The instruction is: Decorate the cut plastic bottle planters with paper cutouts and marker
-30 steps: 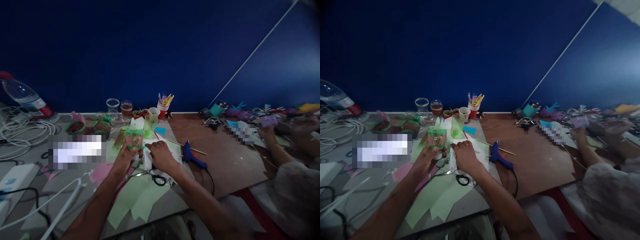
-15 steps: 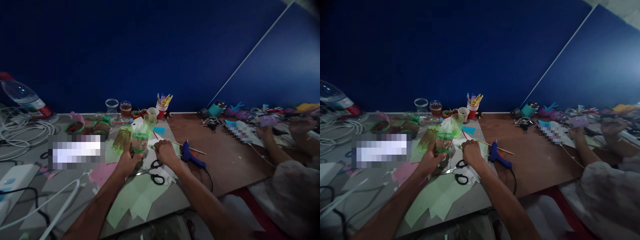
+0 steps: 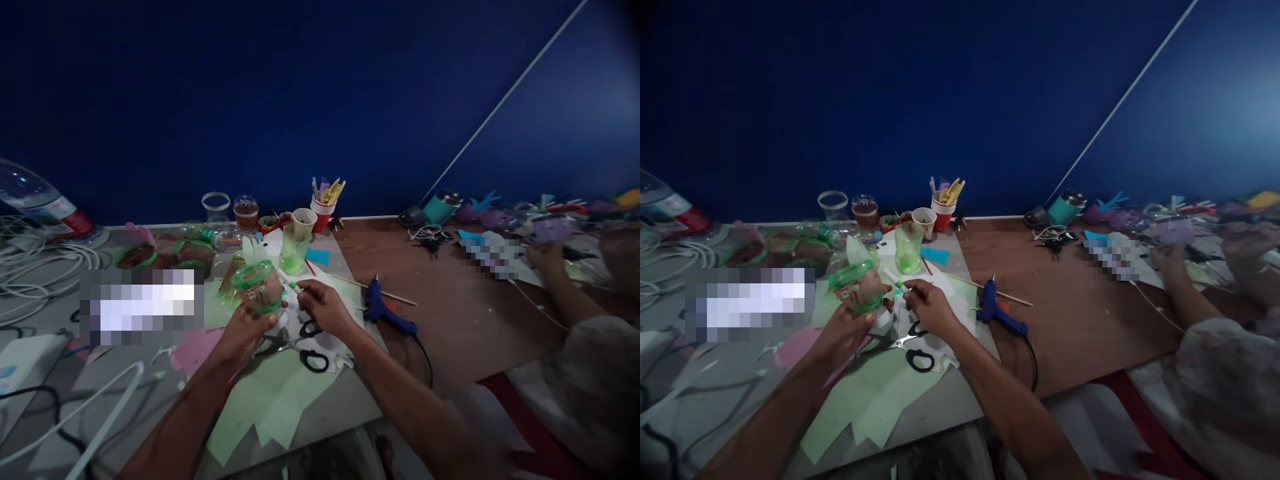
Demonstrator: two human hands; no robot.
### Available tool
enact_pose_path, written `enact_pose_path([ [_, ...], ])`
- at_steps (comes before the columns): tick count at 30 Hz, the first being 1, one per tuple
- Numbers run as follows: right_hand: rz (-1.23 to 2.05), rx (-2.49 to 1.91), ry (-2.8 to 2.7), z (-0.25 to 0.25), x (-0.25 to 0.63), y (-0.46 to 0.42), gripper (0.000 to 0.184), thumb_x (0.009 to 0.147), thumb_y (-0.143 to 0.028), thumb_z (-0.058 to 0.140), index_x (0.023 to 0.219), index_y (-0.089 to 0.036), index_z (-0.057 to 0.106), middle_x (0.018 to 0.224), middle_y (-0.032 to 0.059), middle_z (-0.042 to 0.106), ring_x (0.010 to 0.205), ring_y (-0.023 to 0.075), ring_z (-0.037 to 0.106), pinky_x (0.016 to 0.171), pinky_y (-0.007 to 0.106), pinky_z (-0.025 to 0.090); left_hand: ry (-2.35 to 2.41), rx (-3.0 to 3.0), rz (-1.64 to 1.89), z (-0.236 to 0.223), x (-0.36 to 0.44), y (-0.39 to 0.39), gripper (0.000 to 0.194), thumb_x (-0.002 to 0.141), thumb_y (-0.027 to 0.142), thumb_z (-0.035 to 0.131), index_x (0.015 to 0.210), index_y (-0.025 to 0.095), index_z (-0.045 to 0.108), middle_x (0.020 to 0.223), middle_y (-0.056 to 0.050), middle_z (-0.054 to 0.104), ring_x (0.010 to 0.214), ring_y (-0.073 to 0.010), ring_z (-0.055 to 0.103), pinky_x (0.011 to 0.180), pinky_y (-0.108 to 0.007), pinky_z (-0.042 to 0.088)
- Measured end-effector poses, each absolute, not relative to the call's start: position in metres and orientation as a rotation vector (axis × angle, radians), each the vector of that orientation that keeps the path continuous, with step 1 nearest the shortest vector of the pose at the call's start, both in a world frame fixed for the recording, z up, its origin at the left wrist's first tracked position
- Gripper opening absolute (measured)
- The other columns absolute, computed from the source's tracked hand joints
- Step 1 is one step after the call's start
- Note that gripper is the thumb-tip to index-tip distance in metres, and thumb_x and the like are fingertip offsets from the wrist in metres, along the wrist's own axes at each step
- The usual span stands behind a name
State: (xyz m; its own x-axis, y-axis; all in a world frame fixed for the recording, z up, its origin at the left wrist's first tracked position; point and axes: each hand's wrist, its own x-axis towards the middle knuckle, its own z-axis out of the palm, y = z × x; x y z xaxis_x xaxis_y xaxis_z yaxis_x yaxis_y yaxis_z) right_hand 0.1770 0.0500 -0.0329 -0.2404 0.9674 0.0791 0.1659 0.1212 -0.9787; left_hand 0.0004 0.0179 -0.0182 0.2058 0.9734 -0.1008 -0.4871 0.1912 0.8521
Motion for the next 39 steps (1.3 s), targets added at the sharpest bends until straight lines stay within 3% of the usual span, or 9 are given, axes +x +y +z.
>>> enact_pose_path([
  [3,1.379,-1.056,-1.547,-0.026,0.172,0.042,0.028,0.080,-0.041,0.055,0.092,-0.015,0.059,0.058,-0.0043,0.051,0.049,0.0083,0.044,0.049,0.021,0.037,0.708,0.790,1.177,-0.013,0.001,0.015,0.053,0.053,0.031,0.084,0.102,0.018,0.066,0.097,-0.009,0.069,0.088,-0.0255,0.064,0.075,-0.036,0.050],
  [7,1.530,-1.003,-1.557,-0.022,0.170,0.036,0.029,0.081,-0.043,0.056,0.091,-0.016,0.055,0.061,-0.0043,0.051,0.049,0.0078,0.045,0.049,0.021,0.038,0.700,0.804,1.198,-0.010,-0.001,0.014,0.058,0.053,0.031,0.084,0.106,0.018,0.066,0.103,-0.009,0.069,0.087,-0.0237,0.065,0.071,-0.031,0.051],
  [12,1.574,-0.904,-1.560,-0.017,0.168,0.034,0.036,0.080,-0.052,0.055,0.084,-0.017,0.051,0.067,-0.0030,0.049,0.053,0.0074,0.042,0.051,0.021,0.036,0.747,0.861,1.057,-0.019,-0.002,0.012,0.059,0.053,0.024,0.083,0.108,0.017,0.066,0.102,-0.011,0.071,0.093,-0.0274,0.065,0.082,-0.036,0.050],
  [16,1.464,-0.950,-1.631,-0.008,0.168,0.034,0.039,0.083,-0.053,0.049,0.071,-0.016,0.050,0.065,-0.0030,0.045,0.056,0.0074,0.034,0.052,0.021,0.031,0.741,0.883,1.046,-0.022,0.000,0.010,0.061,0.051,0.029,0.084,0.109,0.017,0.066,0.102,-0.010,0.071,0.098,-0.0301,0.064,0.085,-0.037,0.049],
  [21,1.394,-0.928,-1.653,-0.004,0.165,0.033,0.038,0.085,-0.049,0.046,0.065,-0.016,0.047,0.069,-0.0012,0.048,0.064,0.0096,0.040,0.059,0.022,0.035,0.767,0.879,1.078,-0.022,0.002,0.010,0.071,0.049,0.029,0.085,0.116,0.018,0.063,0.102,-0.010,0.071,0.096,-0.0287,0.065,0.083,-0.035,0.050],
  [24,1.389,-0.923,-1.653,-0.004,0.164,0.032,0.037,0.087,-0.045,0.045,0.063,-0.017,0.046,0.067,-0.0015,0.047,0.061,0.0092,0.039,0.059,0.022,0.035,0.789,0.889,1.099,-0.022,0.001,0.010,0.068,0.050,0.028,0.084,0.113,0.018,0.064,0.098,-0.010,0.072,0.093,-0.0279,0.065,0.083,-0.034,0.050],
  [29,1.330,-0.937,-1.671,-0.003,0.164,0.030,0.036,0.088,-0.042,0.044,0.062,-0.017,0.046,0.062,-0.0028,0.043,0.057,0.0087,0.035,0.058,0.021,0.033,0.787,0.908,1.073,-0.021,-0.002,0.009,0.053,0.052,0.026,0.083,0.101,0.015,0.069,0.092,-0.009,0.073,0.090,-0.0286,0.066,0.080,-0.035,0.051],
  [39,1.291,-1.013,-1.660,-0.002,0.161,0.024,0.036,0.089,-0.044,0.040,0.070,-0.016,0.052,0.065,-0.0012,0.050,0.062,0.0099,0.042,0.057,0.021,0.034,0.778,0.970,1.061,-0.024,-0.003,0.006,0.058,0.055,0.027,0.082,0.109,0.017,0.066,0.107,-0.011,0.070,0.100,-0.0298,0.063,0.088,-0.037,0.049],
])
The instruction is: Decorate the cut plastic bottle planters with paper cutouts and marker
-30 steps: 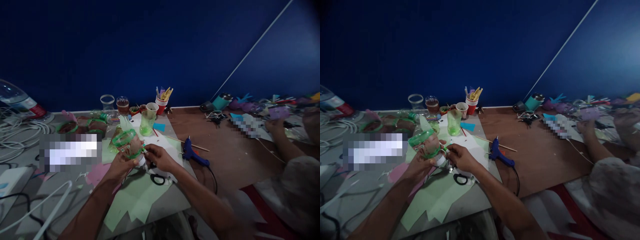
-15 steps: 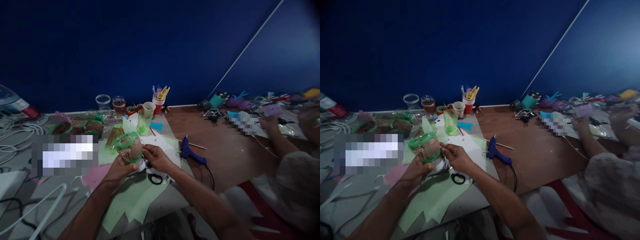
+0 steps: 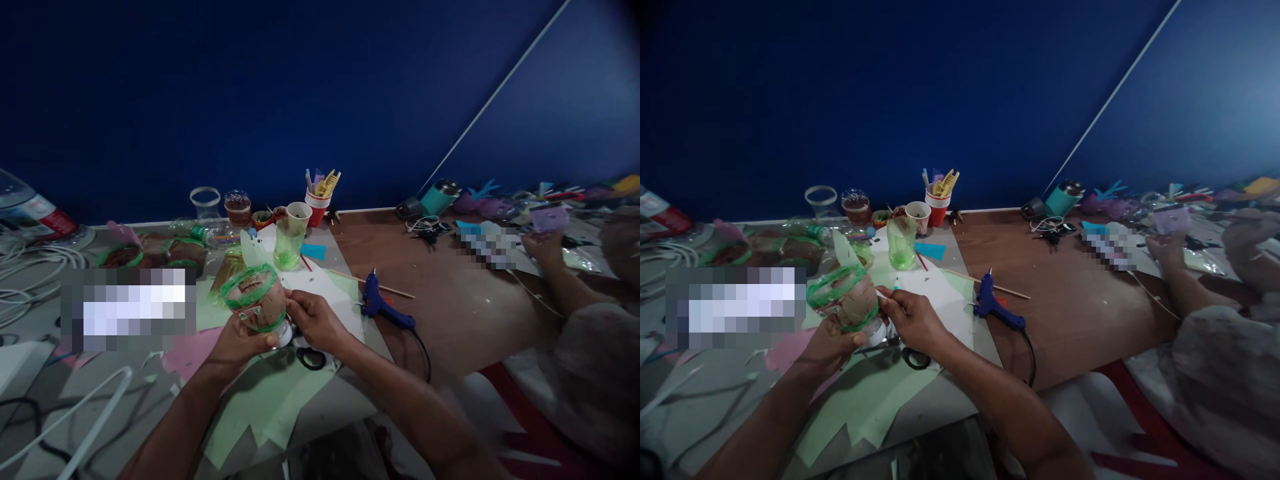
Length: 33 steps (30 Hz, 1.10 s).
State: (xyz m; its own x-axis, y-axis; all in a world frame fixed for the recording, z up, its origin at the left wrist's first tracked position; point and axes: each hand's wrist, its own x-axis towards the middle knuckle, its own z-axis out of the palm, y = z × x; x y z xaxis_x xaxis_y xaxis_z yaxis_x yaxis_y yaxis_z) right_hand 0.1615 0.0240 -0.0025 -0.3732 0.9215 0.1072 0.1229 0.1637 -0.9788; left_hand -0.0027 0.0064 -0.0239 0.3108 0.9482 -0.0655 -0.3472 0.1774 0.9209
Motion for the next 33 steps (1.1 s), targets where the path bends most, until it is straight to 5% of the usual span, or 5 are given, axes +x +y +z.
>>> enact_pose_path([
  [14,1.560,-0.986,-1.613,-0.001,0.167,0.028,0.042,0.083,-0.057,0.045,0.068,-0.018,0.042,0.055,-0.0067,0.033,0.049,0.0070,0.028,0.046,0.021,0.023,0.776,0.924,1.144,-0.019,-0.002,0.009,0.059,0.055,0.026,0.082,0.112,0.019,0.066,0.113,-0.012,0.068,0.110,-0.0320,0.059,0.098,-0.041,0.044],
  [22,1.489,-1.010,-1.131,-0.015,0.172,0.038,0.028,0.073,-0.045,0.063,0.079,-0.018,0.060,0.065,-0.0016,0.053,0.059,0.0110,0.046,0.056,0.023,0.037,0.823,0.919,1.132,-0.007,0.002,0.010,0.066,0.056,0.035,0.082,0.117,0.019,0.063,0.125,-0.013,0.061,0.123,-0.0336,0.048,0.103,-0.042,0.038],
  [33,1.599,-0.786,-0.787,-0.021,0.166,0.044,0.026,0.073,-0.044,0.063,0.081,-0.020,0.058,0.072,0.0019,0.061,0.064,0.0155,0.056,0.055,0.026,0.044,0.783,1.117,0.831,-0.017,0.010,0.001,0.051,0.065,0.043,0.075,0.109,0.018,0.065,0.110,-0.012,0.066,0.103,-0.0291,0.058,0.091,-0.039,0.044],
])
